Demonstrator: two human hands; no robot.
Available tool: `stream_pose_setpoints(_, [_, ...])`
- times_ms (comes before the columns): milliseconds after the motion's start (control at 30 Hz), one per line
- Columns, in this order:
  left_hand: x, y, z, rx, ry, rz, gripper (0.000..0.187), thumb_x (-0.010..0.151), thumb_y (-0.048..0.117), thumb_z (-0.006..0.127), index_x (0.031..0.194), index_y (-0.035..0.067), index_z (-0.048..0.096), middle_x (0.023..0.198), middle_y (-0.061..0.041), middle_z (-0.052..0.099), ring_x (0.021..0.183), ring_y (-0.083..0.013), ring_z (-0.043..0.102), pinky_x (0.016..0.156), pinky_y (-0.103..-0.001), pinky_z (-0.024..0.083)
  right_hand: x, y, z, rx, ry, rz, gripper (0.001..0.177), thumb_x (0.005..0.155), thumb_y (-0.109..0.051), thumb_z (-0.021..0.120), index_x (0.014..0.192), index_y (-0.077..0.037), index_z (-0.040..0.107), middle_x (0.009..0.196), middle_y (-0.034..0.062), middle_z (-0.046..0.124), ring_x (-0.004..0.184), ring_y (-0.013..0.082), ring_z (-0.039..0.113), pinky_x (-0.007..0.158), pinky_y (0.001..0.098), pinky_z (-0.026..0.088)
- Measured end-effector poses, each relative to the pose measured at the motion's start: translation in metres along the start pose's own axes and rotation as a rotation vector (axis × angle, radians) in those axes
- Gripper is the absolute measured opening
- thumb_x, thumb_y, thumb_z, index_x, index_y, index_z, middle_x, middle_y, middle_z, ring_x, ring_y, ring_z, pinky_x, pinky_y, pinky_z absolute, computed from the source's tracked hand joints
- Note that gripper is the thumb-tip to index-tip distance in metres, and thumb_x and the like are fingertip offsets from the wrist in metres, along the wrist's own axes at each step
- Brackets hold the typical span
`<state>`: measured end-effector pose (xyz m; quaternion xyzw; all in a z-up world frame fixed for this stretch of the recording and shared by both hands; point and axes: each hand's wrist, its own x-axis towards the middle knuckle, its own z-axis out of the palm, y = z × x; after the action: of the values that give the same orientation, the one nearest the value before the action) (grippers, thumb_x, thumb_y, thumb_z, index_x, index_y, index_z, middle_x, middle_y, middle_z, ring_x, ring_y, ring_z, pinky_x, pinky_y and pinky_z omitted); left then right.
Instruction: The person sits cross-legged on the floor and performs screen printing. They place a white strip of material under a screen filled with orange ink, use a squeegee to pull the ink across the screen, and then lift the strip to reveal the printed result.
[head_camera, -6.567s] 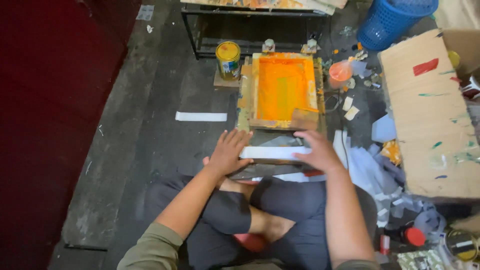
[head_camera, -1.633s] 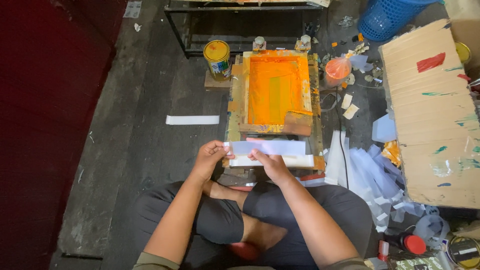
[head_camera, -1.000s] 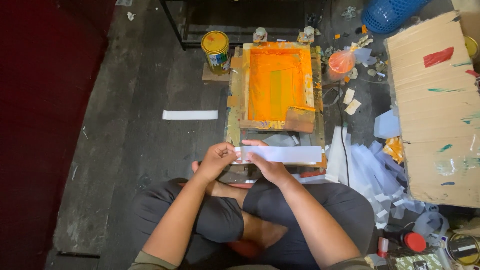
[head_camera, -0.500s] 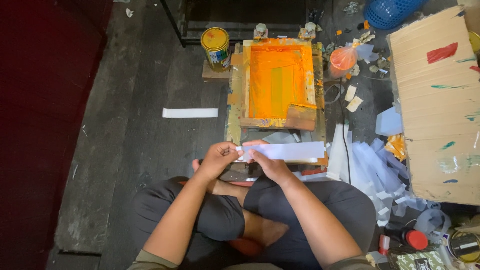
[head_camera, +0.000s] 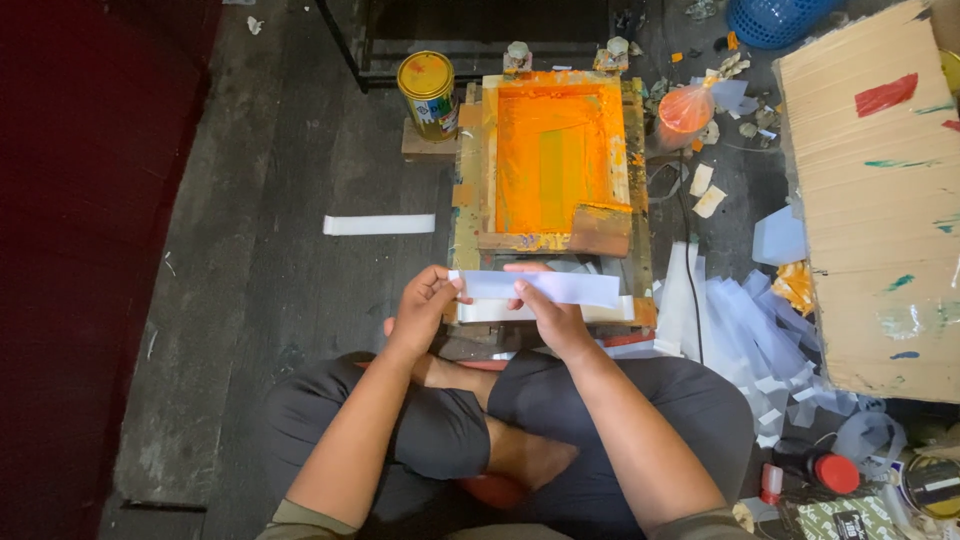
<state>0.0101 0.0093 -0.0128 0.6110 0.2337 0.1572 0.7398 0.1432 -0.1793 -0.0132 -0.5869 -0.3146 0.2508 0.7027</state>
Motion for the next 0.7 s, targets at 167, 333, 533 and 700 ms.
stream_pose_setpoints(167, [0.007,-0.009,-0.004,-0.036,0.068,0.036,0.009,0.103,0.013,0.061,0.098,0.006,0.063,0.078,-0.009,0.068,0.082,-0.0184,0.072,0.078,-0.027,0.052,0.002,-0.005,-0.006,-0.047,0.058,-0.047,0.037,0.100,-0.027,0.061,0.126,-0.003,0.068,0.068,0.0121,0.071,0.072,0.0182,0.070,0.078,0.0342,0.056])
stream_pose_setpoints(333, [0.009,-0.008,-0.006,-0.048,0.140,0.047,0.011,0.106,0.012,0.054,0.100,0.005,0.061,0.077,-0.010,0.066,0.085,-0.0216,0.073,0.082,-0.031,0.055,0.003,-0.011,-0.009,-0.085,0.106,-0.033,0.036,0.101,-0.028,0.059,0.125,-0.003,0.069,0.069,0.0125,0.071,0.072,0.0182,0.069,0.080,0.0347,0.055])
stream_pose_setpoints(533, [0.007,-0.001,-0.003,-0.060,0.226,0.139,0.011,0.107,0.011,0.053,0.104,0.003,0.061,0.076,-0.009,0.065,0.079,-0.0196,0.073,0.073,-0.029,0.058,0.004,-0.005,-0.009,-0.005,0.197,-0.012,0.035,0.099,-0.025,0.064,0.125,-0.003,0.071,0.067,0.0151,0.069,0.068,0.0197,0.070,0.077,0.0327,0.057])
stream_pose_setpoints(700, [0.011,-0.002,-0.008,-0.091,0.367,0.162,0.010,0.107,0.009,0.051,0.105,0.006,0.060,0.070,-0.006,0.064,0.072,-0.0147,0.072,0.068,-0.026,0.060,0.005,-0.011,-0.005,0.050,0.296,-0.011,0.033,0.097,-0.020,0.062,0.124,-0.002,0.071,0.061,0.0137,0.066,0.067,0.0166,0.070,0.074,0.0305,0.060])
